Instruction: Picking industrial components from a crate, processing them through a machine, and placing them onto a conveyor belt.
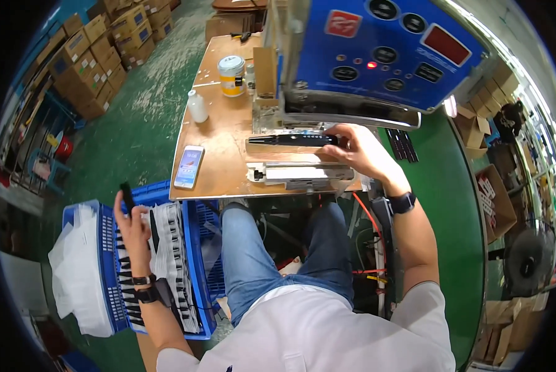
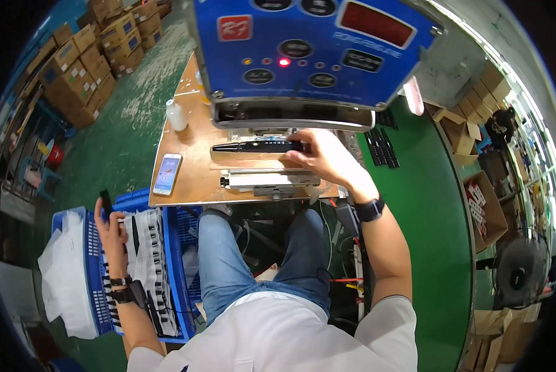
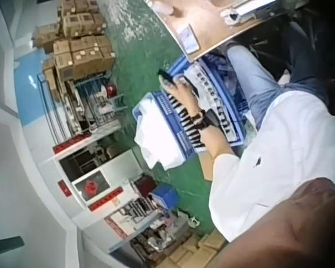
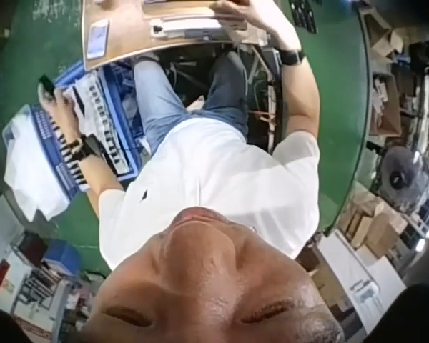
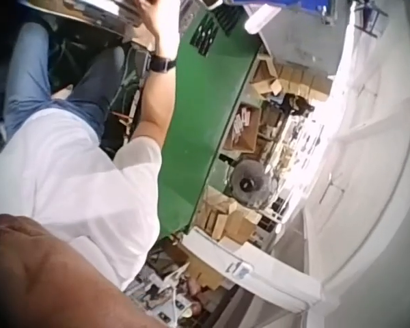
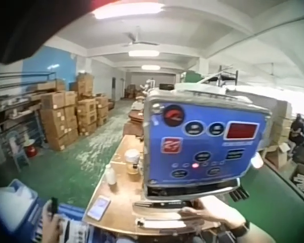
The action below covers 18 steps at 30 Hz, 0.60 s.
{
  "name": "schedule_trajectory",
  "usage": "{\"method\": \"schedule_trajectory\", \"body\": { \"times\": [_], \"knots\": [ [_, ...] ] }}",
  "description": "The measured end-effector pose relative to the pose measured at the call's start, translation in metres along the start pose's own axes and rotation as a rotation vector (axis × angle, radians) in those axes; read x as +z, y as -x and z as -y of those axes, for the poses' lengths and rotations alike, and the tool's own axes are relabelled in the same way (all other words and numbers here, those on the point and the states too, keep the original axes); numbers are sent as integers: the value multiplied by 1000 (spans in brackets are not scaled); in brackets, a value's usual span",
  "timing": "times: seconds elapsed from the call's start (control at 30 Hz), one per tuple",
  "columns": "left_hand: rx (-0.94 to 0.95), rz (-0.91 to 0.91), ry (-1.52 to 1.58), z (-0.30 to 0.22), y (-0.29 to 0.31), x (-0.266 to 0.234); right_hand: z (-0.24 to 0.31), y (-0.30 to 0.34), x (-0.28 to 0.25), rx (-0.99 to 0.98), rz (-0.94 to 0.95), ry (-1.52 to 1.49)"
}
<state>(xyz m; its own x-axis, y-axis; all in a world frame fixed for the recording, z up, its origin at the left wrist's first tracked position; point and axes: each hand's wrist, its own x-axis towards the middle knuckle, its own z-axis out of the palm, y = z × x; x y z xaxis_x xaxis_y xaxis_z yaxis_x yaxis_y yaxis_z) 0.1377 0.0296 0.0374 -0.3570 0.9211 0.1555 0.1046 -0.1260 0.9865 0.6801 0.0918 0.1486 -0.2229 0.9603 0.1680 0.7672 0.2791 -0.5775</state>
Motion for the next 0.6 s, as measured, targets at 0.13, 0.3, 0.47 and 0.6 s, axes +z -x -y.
{"method": "schedule_trajectory", "body": {
  "times": [0.13,0.3,0.47,0.6],
  "knots": [
    [126,177,-203,-46,8,83,11,0,-7,-43,-10,-1],
    [541,367,-634,-71,-12,157,-8,45,-36,-60,-147,78],
    [1161,517,-837,-123,-18,244,-93,124,-73,141,-396,-70],
    [1379,568,-797,-116,-23,284,-182,188,-93,355,-535,45]
  ]
}}
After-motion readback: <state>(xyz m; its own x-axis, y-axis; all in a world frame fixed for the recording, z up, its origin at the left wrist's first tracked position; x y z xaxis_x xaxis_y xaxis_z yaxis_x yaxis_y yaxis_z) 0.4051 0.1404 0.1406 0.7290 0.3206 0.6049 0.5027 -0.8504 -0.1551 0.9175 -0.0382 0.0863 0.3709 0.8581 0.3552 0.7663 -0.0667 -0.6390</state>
